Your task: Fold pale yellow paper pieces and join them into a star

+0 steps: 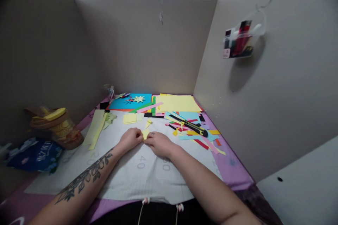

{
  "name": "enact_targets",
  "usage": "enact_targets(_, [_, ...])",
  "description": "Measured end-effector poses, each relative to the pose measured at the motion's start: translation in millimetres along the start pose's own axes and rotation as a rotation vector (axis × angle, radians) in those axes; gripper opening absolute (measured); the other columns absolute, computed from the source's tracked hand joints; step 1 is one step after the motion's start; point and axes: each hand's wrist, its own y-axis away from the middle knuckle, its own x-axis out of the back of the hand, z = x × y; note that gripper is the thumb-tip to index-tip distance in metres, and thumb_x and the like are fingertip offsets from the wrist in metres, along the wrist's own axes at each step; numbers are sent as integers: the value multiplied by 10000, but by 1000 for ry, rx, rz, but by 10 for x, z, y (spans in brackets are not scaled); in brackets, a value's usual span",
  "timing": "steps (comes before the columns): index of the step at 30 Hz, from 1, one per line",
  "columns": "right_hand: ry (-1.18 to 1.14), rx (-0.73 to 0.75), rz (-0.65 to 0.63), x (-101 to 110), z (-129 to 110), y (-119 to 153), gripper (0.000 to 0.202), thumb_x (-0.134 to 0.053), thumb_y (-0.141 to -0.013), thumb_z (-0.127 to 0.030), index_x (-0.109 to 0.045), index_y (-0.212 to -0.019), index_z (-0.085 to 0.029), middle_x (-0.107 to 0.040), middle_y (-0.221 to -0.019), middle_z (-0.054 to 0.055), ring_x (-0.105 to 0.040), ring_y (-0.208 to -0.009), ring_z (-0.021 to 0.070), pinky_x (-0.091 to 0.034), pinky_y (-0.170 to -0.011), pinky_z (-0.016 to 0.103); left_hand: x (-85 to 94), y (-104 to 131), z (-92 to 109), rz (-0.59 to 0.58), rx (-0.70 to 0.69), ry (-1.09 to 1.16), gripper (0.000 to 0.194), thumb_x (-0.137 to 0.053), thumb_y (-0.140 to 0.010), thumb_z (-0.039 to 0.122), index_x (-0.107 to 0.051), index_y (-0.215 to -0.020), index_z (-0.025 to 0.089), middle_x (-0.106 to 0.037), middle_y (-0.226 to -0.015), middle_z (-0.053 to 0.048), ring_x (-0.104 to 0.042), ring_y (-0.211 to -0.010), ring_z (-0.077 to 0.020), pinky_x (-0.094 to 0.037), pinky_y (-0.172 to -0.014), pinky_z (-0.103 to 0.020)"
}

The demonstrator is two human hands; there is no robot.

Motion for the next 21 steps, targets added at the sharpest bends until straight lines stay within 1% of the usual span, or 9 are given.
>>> enact_targets(3, [64, -16, -31, 17, -51, -24, 286, -469, -897, -214, -651, -1116, -234, -607, -1032, 79, -541, -941, 205, -422, -825, 323, 0, -24, -80, 33, 15, 51, 43, -570, -680, 215, -604, -689, 189, -639, -742, -36, -561, -707, -190, -361, -607, -269])
enact_targets(7, [136, -71, -92, 14, -129, -118, 331, -527, -883, -329, -602, -1198, -260, -562, -1024, 92, -500, -962, 236, -396, -824, 364, 12, -86, -255, 121, 91, 147, 132, -540, -728, 221, -572, -849, 179, -643, -814, -36, -582, -733, -182, -409, -639, -266])
enact_targets(10, [162, -106, -115, -33, -149, -202, 394, -528, -878, -411, -564, -1250, -284, -549, -1023, 104, -480, -971, 257, -383, -816, 390, 0, -116, -342, 176, 127, 223, 140, -441, -796, 208, -546, -879, 167, -648, -855, -47, -600, -768, -171, -442, -683, -263])
enact_targets(13, [127, -109, -89, -100, -103, -250, 422, -540, -862, -449, -563, -1255, -295, -554, -1021, 108, -479, -976, 271, -384, -826, 419, -13, -106, -352, 181, 96, 272, 159, -398, -804, 176, -539, -875, 173, -643, -857, -32, -597, -754, -153, -453, -685, -247])
enact_targets(15, [30, -107, -38, -135, -28, -253, 394, -543, -867, -400, -577, -1242, -284, -576, -996, 98, -497, -960, 257, -395, -841, 419, -10, -81, -330, 160, 53, 285, 148, -412, -796, 175, -540, -868, 181, -635, -845, -17, -587, -722, -142, -453, -671, -239])
enact_targets(18, [-247, -172, 136, -141, 142, -218, 351, -466, -900, -224, -589, -1228, -232, -626, -967, 77, -548, -928, 199, -433, -850, 355, 12, -36, -288, 111, -17, 273, 96, -480, -779, 213, -555, -834, 191, -613, -795, -1, -564, -679, -142, -436, -634, -238])
enact_targets(19, [-325, -200, 214, -129, 204, -197, 342, -454, -889, -173, -617, -1188, -212, -638, -977, 75, -564, -921, 184, -446, -848, 337, 20, -23, -275, 94, -40, 261, 81, -507, -768, 225, -565, -815, 193, -604, -778, 0, -557, -674, -146, -425, -622, -240])
enact_targets(20, [-366, -208, 275, -111, 264, -171, 323, -465, -858, -122, -666, -1100, -197, -649, -956, 71, -578, -903, 177, -457, -840, 329, 27, -11, -264, 78, -62, 247, 71, -528, -758, 232, -577, -794, 195, -596, -766, -2, -550, -674, -151, -414, -615, -243])
enact_targets(21, [-372, -179, 303, -89, 317, -143, 314, -479, -813, -67, -708, -988, -191, -661, -920, 65, -586, -896, 178, -462, -846, 331, 33, -1, -255, 63, -81, 232, 64, -542, -750, 233, -589, -776, 197, -590, -760, -5, -546, -680, -156, -403, -612, -247])
